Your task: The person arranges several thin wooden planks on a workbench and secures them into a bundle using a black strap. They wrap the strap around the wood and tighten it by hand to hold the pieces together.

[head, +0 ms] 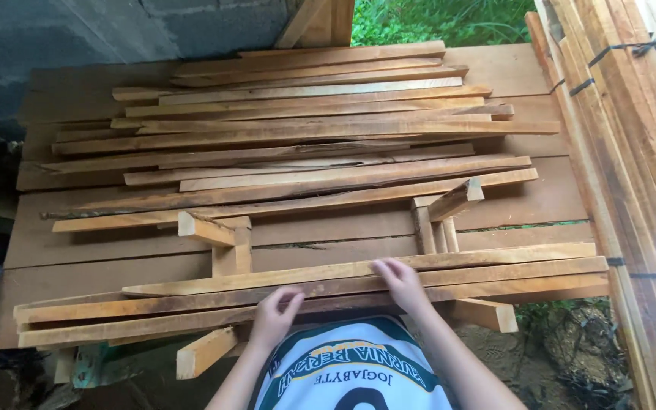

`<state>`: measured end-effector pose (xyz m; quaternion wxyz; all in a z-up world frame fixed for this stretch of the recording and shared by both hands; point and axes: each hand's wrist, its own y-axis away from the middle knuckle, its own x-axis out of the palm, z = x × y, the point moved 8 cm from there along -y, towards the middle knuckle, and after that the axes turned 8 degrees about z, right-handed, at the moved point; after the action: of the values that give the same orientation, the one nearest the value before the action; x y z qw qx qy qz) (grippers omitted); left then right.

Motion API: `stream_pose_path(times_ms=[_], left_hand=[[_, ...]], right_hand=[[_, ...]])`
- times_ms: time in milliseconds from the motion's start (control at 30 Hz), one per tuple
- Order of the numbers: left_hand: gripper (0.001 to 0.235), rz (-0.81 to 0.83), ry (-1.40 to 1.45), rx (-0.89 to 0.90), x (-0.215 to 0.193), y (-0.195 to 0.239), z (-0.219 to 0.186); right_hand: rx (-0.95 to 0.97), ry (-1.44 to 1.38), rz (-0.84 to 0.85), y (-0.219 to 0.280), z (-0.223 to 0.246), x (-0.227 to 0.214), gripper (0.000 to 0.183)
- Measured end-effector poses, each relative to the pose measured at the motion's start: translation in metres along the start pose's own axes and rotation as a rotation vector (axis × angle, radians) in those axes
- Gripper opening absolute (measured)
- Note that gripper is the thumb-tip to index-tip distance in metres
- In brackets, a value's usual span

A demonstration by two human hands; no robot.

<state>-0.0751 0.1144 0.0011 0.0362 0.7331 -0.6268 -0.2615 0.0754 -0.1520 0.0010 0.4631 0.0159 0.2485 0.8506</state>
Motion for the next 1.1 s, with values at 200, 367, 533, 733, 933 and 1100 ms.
stream_pose_path(times_ms=[200, 367, 533, 733, 933, 1100], left_hand=[[0.052, 0.028, 0.365, -0.796, 0.007, 0.061, 0.082], [0.098, -0.052, 0.909, -0.800, 0.035, 0.040, 0.102], [0.093, -0.234, 1.323, -0.878, 0.057, 0.022, 0.097], [0.073, -0.404, 1.421, -0.781, 0.047, 0.014, 0.092], [0.067, -0.397, 1.395, -0.739, 0.039, -0.011, 0.103], [0.071, -0.427, 1.370, -0.692, 0.022, -0.056, 0.113]], right_hand=[[0.570, -0.333, -0.236, 0.069, -0.146, -0.044, 0.055], [0.774, -0.518, -0.179, 0.077, -0.085, -0.026, 0.081], [0.580, -1.207, -0.410, 0.053, -0.087, -0.005, 0.090], [0.497, -1.297, -0.486, 0.044, -0.087, -0.006, 0.084], [0.474, -1.300, -0.472, 0.018, -0.091, -0.007, 0.090], [0.390, -1.301, -0.423, -0.039, -0.099, -0.013, 0.100]])
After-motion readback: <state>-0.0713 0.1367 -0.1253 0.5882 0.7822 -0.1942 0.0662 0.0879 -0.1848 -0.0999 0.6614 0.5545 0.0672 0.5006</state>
